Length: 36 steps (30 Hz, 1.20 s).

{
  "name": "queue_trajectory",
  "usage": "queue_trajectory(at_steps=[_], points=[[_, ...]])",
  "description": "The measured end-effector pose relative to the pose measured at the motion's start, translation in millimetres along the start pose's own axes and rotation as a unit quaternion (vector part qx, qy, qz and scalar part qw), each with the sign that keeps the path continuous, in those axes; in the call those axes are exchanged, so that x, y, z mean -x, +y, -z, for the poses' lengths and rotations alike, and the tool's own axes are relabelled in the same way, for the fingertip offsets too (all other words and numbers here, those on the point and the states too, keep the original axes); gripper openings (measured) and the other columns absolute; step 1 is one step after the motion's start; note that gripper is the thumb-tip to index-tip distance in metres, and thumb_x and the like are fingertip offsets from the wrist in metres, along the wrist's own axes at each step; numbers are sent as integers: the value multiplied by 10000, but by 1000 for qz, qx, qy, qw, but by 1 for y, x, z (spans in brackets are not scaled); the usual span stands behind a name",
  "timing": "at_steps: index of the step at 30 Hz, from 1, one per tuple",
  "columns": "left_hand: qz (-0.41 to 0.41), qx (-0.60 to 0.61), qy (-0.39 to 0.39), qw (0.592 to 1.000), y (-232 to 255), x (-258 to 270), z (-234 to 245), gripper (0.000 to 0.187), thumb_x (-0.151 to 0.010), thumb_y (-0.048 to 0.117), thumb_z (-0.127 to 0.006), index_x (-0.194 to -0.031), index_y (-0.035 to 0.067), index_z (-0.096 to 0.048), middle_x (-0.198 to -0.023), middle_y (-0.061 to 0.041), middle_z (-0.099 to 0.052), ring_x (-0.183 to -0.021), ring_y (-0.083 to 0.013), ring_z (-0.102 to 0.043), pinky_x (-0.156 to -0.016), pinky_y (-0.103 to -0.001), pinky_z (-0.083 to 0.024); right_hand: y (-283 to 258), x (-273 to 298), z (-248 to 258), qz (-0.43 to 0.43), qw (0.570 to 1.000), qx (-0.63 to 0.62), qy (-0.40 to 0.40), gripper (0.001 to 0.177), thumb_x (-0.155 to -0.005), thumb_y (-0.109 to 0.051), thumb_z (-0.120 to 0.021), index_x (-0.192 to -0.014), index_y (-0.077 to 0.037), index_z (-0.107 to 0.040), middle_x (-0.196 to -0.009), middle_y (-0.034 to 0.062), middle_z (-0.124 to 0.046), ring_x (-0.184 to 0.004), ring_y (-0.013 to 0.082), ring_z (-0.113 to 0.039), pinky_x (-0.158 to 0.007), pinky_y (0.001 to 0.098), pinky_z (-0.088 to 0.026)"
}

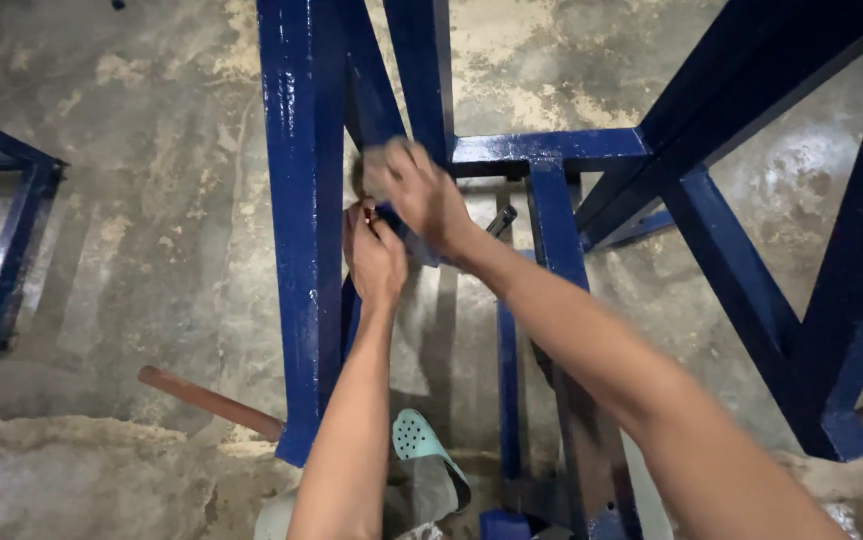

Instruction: Cleaning a blue exercise machine with a brown cloth.

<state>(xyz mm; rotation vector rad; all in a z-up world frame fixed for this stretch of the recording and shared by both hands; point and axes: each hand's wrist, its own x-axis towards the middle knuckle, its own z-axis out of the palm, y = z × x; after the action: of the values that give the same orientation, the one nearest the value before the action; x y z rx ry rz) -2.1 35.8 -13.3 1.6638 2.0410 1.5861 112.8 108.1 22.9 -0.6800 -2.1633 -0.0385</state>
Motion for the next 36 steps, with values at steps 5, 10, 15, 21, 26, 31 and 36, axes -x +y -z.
queue_trajectory(at_steps=[5,10,15,21,26,31,36], points=[[2,-16,-20,1000,4,0,0,270,-982,103,-469,-1171,13,-639,-1171,-224,-642,-1118,-440,-591,-971,-486,-477,-14,-45,18,-106,988,-64,92,559,-857,98,-636,-1382,-88,-584,-1318,178,-531,-1284,383,-530,-986,443,-547],[37,-6,-75,996,22,-1,9,275,-962,71,-502,-1200,24,-632,-1194,-234,-620,-1117,-447,-580,-955,-500,-468,-23,-17,-19,-191,947,-165,198,594,-847,147,-564,-1402,-50,-486,-1383,232,-480,-1357,397,-500,-1160,463,-474],[-28,-88,-162,983,31,-4,10,336,-757,35,-621,-1092,8,-623,-1113,-220,-620,-1082,-447,-570,-920,-496,-472,7,25,-54,-207,955,-116,176,548,-817,-29,-631,-1315,55,-419,-1298,266,-483,-1227,423,-505,-1080,503,-441],[-21,-17,-108,994,11,0,0,197,-954,43,-523,-1129,4,-606,-1151,-220,-603,-1112,-428,-567,-943,-483,-478,79,100,-159,-338,882,-281,173,450,-983,-66,-545,-1414,25,-448,-1152,215,-650,-1012,381,-675,-858,412,-541],[-57,-63,-136,987,14,1,1,162,-1025,115,-512,-1108,32,-624,-1118,-209,-614,-1106,-424,-565,-958,-491,-466,142,139,-224,-509,733,-451,29,469,-890,26,-557,-1346,-58,-490,-1055,156,-651,-845,274,-628,-684,405,-493],[-98,-46,-107,988,23,5,9,191,-1092,185,-505,-1145,37,-615,-1134,-242,-613,-1104,-447,-559,-945,-503,-461,83,87,-80,-488,699,-503,-146,258,-958,-90,-628,-1201,-11,-655,-1051,125,-709,-904,215,-659,-739,354,-552],[-62,105,-21,992,42,53,6,418,-1009,203,-638,-1321,-50,-523,-1173,-256,-636,-1037,-432,-628,-849,-444,-508,28,56,33,-425,685,-528,-266,327,-907,-143,-629,-1232,-131,-601,-1083,37,-704,-984,175,-682,-798,344,-598]])
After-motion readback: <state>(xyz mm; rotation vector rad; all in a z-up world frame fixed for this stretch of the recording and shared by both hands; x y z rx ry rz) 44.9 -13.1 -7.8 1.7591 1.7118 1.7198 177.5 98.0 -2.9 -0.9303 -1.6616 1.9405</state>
